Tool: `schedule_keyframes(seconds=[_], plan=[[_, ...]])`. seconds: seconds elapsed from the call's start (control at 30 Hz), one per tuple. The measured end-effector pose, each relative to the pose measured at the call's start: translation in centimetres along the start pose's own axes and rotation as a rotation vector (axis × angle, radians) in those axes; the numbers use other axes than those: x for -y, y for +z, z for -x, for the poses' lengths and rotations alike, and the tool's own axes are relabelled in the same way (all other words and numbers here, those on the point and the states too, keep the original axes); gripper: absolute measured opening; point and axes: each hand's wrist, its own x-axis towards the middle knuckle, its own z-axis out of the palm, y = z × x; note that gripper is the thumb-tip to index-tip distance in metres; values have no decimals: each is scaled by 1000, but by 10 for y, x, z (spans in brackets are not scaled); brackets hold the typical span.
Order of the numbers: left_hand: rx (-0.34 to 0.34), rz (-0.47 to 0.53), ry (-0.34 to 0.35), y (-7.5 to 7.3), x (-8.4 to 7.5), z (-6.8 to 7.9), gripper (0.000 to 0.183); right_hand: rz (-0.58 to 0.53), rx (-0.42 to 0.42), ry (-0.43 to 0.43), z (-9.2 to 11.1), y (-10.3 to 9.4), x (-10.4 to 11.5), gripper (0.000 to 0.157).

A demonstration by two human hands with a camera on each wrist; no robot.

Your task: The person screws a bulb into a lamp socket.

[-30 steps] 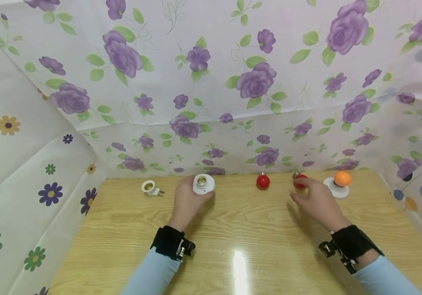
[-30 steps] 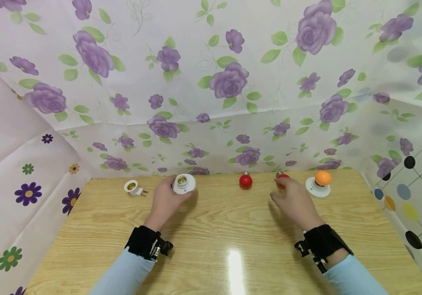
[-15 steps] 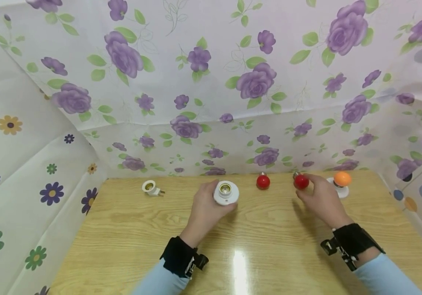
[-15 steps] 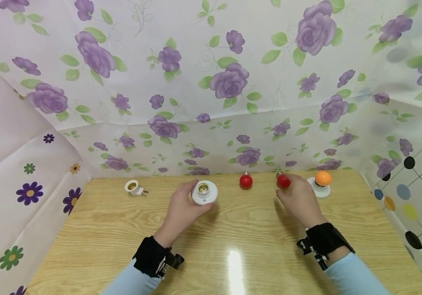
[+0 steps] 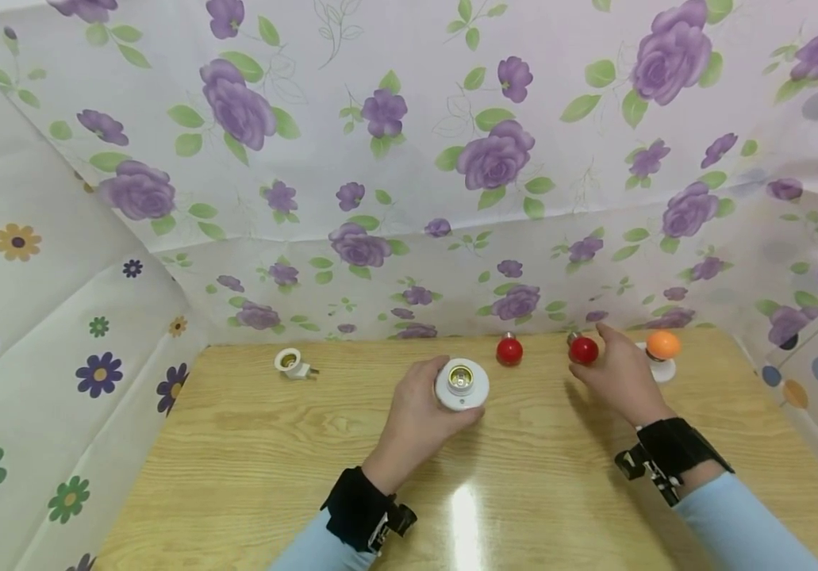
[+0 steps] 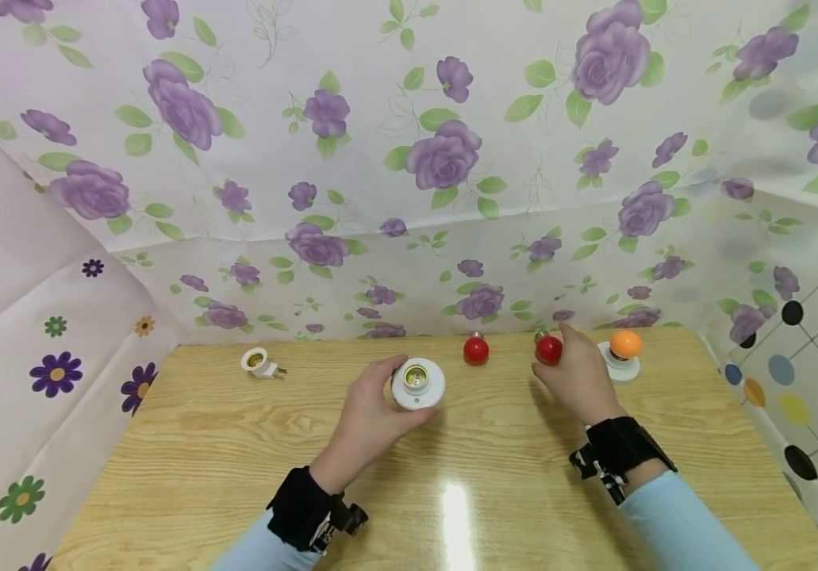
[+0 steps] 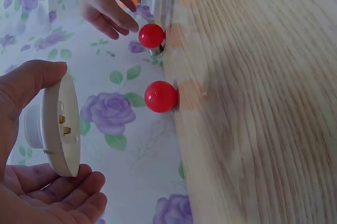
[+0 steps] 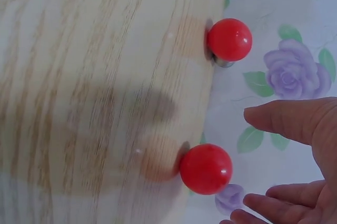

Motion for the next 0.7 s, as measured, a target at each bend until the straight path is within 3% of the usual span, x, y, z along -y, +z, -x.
schedule_keyframes(seconds=[0.47,0.7], plan=[[24,-9,23,2,-6,1,82,24,111,124,-22,11,-18,105],[36,-6,8,1,-4,2,84,53,118,142,-28,22,-28,96]])
